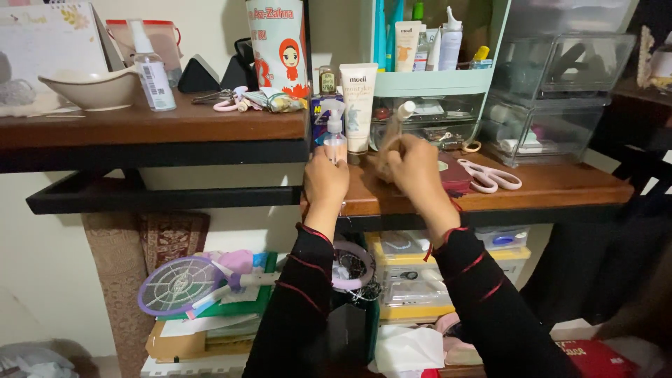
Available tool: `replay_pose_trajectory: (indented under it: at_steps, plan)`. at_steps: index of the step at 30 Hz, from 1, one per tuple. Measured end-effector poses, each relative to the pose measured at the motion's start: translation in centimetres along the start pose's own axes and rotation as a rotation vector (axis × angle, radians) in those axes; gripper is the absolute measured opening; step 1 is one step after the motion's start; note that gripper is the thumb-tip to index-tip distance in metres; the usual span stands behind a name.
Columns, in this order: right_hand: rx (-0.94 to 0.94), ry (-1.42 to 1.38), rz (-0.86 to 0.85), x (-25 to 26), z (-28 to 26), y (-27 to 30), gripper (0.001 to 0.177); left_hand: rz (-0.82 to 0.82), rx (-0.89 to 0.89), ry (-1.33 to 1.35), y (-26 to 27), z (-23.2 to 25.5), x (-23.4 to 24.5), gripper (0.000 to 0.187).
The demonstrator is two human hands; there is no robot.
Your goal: Organizing and sorting various personal items, cosmetics, and small containers on a multi-tiered shelving unit.
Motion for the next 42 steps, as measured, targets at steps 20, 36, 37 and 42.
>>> replay_pose_trajectory:
  at_steps: [20,36,37,42]
  plan:
    - [-0.129,0.173,-0.221,-7.6,8.2,-5.3,0.038,-0.022,-0.017,-0.027,0.6,0.9,0.6,0.035]
    - [-0.033,0.101,-0.243,-3.1,2.8,-2.1,0.029,-0.031,0.075,0.096,-1.5,-2.2,-1.7,0.074]
    - [-0.034,0.1,-0.245,-2.8,1.7,-1.7,0.029,-0.031,0.077,0.095,-1.0,-1.2,-0.7,0.074]
    - [-0.044,0.021,-0.161,-0.6,-1.9,-0.8,0.032,-0.124,0.016,0.081,0.4,2.0,1.6,0.054]
Point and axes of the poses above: each hand's wrist, its own y-axis away from the middle knuckle, its own x-axis out of the back of the hand, z = x × y, the point moved 4 cm from there along -y, towards the middle knuckle, and after that the axes turned 1 degree about x, right-handed, at the moved point
